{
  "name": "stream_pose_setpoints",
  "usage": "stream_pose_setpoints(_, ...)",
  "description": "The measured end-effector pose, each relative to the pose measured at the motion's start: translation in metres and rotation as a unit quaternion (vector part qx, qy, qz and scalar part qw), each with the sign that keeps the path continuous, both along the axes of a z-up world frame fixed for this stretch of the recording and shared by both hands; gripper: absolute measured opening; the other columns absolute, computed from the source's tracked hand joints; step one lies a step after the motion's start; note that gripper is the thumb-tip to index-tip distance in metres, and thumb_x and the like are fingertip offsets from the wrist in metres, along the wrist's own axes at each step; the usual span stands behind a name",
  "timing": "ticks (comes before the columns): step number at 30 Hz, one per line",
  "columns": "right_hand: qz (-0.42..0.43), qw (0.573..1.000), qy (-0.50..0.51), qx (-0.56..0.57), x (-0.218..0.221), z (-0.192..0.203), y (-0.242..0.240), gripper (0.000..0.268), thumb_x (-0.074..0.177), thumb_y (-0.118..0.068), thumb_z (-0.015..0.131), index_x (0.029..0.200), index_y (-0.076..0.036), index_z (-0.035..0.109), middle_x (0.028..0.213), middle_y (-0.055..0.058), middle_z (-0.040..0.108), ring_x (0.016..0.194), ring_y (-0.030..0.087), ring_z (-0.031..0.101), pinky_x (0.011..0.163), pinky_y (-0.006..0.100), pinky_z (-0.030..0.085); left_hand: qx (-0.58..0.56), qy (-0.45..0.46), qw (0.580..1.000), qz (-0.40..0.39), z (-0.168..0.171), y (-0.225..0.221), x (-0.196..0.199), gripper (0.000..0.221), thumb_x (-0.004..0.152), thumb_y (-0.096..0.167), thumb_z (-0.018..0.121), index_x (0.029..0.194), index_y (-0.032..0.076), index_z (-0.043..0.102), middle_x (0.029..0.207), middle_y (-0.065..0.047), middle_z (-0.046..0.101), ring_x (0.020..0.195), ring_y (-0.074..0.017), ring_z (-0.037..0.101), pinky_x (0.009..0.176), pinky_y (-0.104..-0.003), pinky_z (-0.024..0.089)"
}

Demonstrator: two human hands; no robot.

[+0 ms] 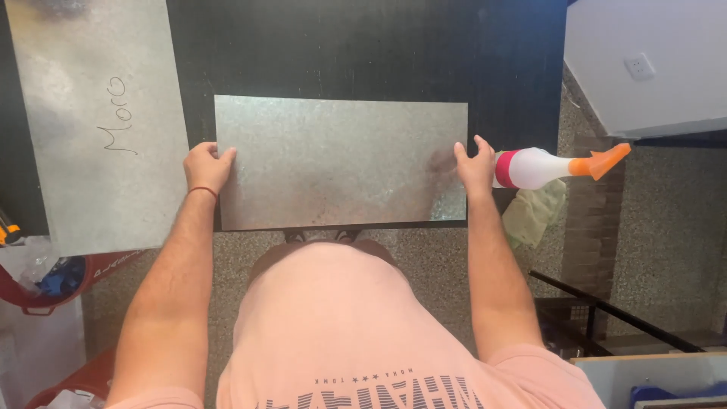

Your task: Cleaning a rectangular metal plate using a spray bottle and a cloth on a production table.

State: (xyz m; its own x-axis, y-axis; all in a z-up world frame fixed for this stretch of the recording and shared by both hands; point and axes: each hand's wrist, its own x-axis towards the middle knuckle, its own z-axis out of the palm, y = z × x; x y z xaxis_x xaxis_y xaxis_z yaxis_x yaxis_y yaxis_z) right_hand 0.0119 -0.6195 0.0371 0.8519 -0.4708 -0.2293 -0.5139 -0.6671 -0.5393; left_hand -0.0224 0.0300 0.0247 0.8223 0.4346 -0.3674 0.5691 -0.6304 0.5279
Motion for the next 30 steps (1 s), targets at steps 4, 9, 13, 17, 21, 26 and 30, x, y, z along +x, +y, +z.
stream_pose_setpoints(4, 0.101, 0.957, -0.271, -0.032, -0.058, 0.105, 0.035, 0.041, 0.096, -0.003, 0.090, 0.135, -0.001, 0.081, 0.119, 0.019, 0.079, 0.113, 0.035, 0.078, 0.094, 0.042, 0.065, -0.002, 0.001, 1.000, 0.000, -0.014, 0.006, 0.003, 0.049, 0.105, 0.037, 0.090, 0.139, 0.004, 0.080, 0.124, -0.017, 0.083, 0.124, -0.0383, 0.077, 0.102, -0.055, 0.064)
stream_pose_setpoints(9, -0.158, 0.864, -0.469, -0.091, -0.077, 0.173, -0.009, 0.079, 0.089, -0.035, 0.092, 0.145, -0.011, 0.043, 0.140, 0.010, 0.055, 0.124, 0.029, 0.058, 0.103, 0.048, 0.054, -0.028, 0.020, 0.999, 0.013, 0.007, 0.004, 0.002, 0.050, 0.098, 0.045, 0.082, 0.134, 0.010, 0.081, 0.124, -0.009, 0.082, 0.122, -0.0311, 0.074, 0.113, -0.044, 0.054)
stream_pose_setpoints(13, 0.021, 0.867, -0.489, 0.099, -0.028, 0.130, -0.078, 0.096, 0.117, -0.045, 0.098, 0.178, -0.023, 0.027, 0.176, 0.025, 0.042, 0.157, 0.054, 0.065, 0.127, 0.064, 0.059, -0.094, 0.025, 0.990, 0.099, -0.002, 0.005, 0.006, 0.041, 0.095, 0.038, 0.074, 0.127, 0.015, 0.085, 0.128, -0.003, 0.084, 0.120, -0.0207, 0.077, 0.108, -0.036, 0.058)
stream_pose_setpoints(17, 0.097, 0.865, -0.479, 0.110, -0.019, 0.165, -0.045, 0.049, 0.124, -0.050, 0.061, 0.121, -0.001, 0.063, 0.114, 0.013, 0.072, 0.069, 0.025, 0.072, 0.093, 0.041, 0.056, -0.220, -0.017, 0.961, 0.166, -0.023, 0.008, 0.007, 0.036, 0.104, 0.031, 0.068, 0.131, 0.012, 0.081, 0.127, 0.004, 0.075, 0.118, -0.0102, 0.067, 0.104, -0.028, 0.054)
stream_pose_setpoints(21, 0.306, 0.868, -0.334, 0.204, -0.038, 0.207, 0.017, 0.087, 0.101, -0.077, 0.068, 0.120, 0.007, 0.071, 0.088, 0.022, 0.078, 0.065, 0.026, 0.076, 0.085, 0.036, 0.059, -0.257, -0.020, 0.947, 0.191, -0.090, 0.034, 0.002, 0.046, 0.122, 0.045, 0.057, 0.147, 0.011, 0.075, 0.142, -0.018, 0.077, 0.142, -0.0414, 0.066, 0.117, -0.059, 0.055)
stream_pose_setpoints(26, 0.384, 0.875, -0.093, 0.281, -0.035, 0.211, 0.161, 0.042, 0.099, -0.046, 0.084, 0.102, -0.005, 0.080, 0.082, 0.013, 0.079, 0.049, 0.020, 0.072, 0.053, 0.032, 0.059, -0.328, -0.081, 0.923, 0.185, 0.017, 0.002, -0.005, 0.061, 0.120, 0.062, 0.049, 0.134, 0.013, 0.082, 0.126, -0.013, 0.083, 0.131, -0.0298, 0.075, 0.116, -0.048, 0.057)
stream_pose_setpoints(30, 0.418, 0.865, 0.081, 0.266, 0.001, 0.231, 0.255, 0.050, 0.104, -0.052, 0.074, 0.092, -0.005, 0.081, 0.056, 0.013, 0.072, 0.054, 0.022, 0.071, 0.066, 0.036, 0.060, -0.353, -0.120, 0.911, 0.175, 0.118, -0.031, -0.022, 0.079, 0.118, 0.072, 0.033, 0.133, 0.013, 0.083, 0.134, -0.015, 0.079, 0.141, -0.0310, 0.066, 0.128, -0.048, 0.044)
